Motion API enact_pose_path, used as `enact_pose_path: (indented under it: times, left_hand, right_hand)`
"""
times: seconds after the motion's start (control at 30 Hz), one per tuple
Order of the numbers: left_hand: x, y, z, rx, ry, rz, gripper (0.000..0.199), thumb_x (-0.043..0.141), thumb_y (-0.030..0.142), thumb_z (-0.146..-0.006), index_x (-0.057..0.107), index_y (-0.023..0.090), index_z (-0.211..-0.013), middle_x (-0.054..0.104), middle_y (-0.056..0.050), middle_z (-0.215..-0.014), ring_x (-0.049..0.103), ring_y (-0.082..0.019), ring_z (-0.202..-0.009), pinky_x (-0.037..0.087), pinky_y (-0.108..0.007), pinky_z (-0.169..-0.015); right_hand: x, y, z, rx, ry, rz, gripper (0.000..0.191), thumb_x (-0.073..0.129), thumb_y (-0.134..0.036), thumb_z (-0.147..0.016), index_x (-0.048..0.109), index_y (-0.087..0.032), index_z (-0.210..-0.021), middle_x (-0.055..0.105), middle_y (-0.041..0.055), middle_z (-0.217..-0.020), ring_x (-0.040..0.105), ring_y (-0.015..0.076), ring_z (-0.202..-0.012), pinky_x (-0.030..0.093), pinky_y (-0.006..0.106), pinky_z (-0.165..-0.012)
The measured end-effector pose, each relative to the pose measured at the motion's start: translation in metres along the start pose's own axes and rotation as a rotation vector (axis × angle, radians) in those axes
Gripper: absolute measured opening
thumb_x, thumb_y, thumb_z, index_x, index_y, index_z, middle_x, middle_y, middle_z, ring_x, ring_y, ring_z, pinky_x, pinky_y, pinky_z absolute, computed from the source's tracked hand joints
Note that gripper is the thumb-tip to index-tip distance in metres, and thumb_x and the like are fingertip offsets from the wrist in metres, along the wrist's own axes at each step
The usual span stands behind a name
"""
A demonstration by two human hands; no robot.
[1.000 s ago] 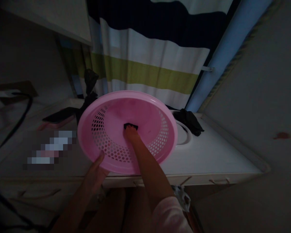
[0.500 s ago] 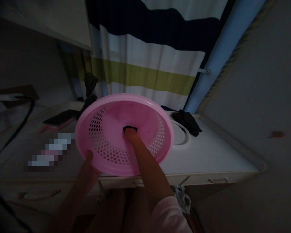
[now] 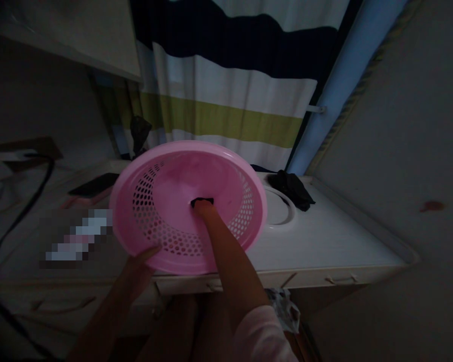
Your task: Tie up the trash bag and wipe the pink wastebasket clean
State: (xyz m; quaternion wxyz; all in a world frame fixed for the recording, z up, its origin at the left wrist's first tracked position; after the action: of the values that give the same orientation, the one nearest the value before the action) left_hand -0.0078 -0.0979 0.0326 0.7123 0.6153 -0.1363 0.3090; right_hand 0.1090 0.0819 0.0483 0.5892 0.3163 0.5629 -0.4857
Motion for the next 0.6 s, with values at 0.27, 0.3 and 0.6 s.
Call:
enact_pose_path:
  times: [0.27,0.3,0.6]
  left_hand:
    - [0.009,-0.015,-0.002,0.007,-0.021,-0.065,0.057,0.061,0.01,-0.049,0.057,0.022,-0.105,0.068,0.0,-0.091,0.061,-0.021,-0.094,0.048,-0.032,-0.084]
    - [0.01,-0.016,-0.002,0.005,-0.03,-0.058,0.056,0.061,0.01,-0.049,0.057,0.023,-0.104,0.068,0.0,-0.09,0.061,-0.021,-0.093,0.048,-0.031,-0.084]
    - [0.016,-0.024,-0.004,-0.066,-0.07,-0.057,0.04,0.056,0.012,-0.047,0.061,0.023,-0.085,0.067,0.0,-0.076,0.061,-0.025,-0.09,0.05,-0.035,-0.075]
  right_hand:
    - [-0.01,-0.021,0.026,-0.14,-0.028,-0.135,0.053,0.049,-0.015,-0.078,0.041,-0.018,-0.131,0.052,0.0105,-0.126,0.054,0.0222,-0.108,0.043,0.028,-0.087]
    - [-0.011,-0.024,0.029,-0.16,-0.026,-0.168,0.058,0.047,-0.013,-0.078,0.036,-0.021,-0.134,0.053,0.0077,-0.126,0.057,0.0199,-0.105,0.045,0.026,-0.084]
    - [-0.015,-0.049,0.024,-0.43,0.082,-0.709,0.072,0.041,0.003,-0.068,0.027,-0.014,-0.137,0.047,0.0073,-0.132,0.05,0.0161,-0.112,0.039,0.03,-0.096]
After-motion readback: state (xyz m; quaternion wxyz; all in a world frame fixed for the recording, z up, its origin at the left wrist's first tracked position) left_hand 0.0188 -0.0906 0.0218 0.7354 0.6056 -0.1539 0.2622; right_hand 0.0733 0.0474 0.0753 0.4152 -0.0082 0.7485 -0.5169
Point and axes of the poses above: each hand's wrist, its own z-axis away from the middle knuckle, its own x-axis out of the palm, y = z × x, the point moved 7 cm from there along -z, towards the middle knuckle
